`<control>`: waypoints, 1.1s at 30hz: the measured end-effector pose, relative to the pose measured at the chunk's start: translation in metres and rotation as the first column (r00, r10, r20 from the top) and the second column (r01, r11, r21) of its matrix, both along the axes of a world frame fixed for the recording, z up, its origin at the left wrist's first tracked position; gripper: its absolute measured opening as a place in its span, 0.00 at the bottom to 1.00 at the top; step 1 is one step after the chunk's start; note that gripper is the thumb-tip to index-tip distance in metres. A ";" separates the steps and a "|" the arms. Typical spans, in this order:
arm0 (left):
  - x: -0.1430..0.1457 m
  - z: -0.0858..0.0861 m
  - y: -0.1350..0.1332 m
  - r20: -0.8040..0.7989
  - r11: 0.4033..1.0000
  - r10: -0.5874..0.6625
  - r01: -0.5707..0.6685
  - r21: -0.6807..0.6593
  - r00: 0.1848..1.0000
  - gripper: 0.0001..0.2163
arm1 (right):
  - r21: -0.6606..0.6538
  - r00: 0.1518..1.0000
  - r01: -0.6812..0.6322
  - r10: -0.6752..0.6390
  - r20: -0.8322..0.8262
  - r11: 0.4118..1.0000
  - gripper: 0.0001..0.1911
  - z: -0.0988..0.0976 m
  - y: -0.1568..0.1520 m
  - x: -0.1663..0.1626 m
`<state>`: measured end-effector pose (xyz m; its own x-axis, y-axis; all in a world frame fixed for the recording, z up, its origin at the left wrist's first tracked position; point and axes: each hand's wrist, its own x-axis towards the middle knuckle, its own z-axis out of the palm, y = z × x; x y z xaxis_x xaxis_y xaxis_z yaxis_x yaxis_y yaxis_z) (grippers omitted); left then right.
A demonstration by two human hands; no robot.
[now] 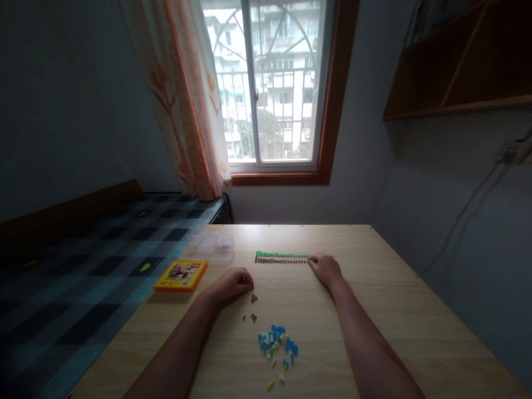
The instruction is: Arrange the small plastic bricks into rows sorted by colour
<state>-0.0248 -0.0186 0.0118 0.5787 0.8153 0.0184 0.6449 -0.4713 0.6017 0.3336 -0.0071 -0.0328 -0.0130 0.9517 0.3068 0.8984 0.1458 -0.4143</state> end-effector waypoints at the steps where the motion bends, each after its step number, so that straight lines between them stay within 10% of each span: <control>1: 0.000 0.000 0.000 -0.001 1.000 0.000 0.000 0.000 1.000 0.09 | -0.001 1.000 0.001 -0.001 0.001 1.000 0.12 0.000 0.000 0.000; 33: 0.001 -0.001 0.000 0.015 0.998 0.059 -0.058 -0.015 0.998 0.07 | 0.081 0.991 -0.083 0.090 -0.095 0.993 0.12 0.015 -0.009 -0.023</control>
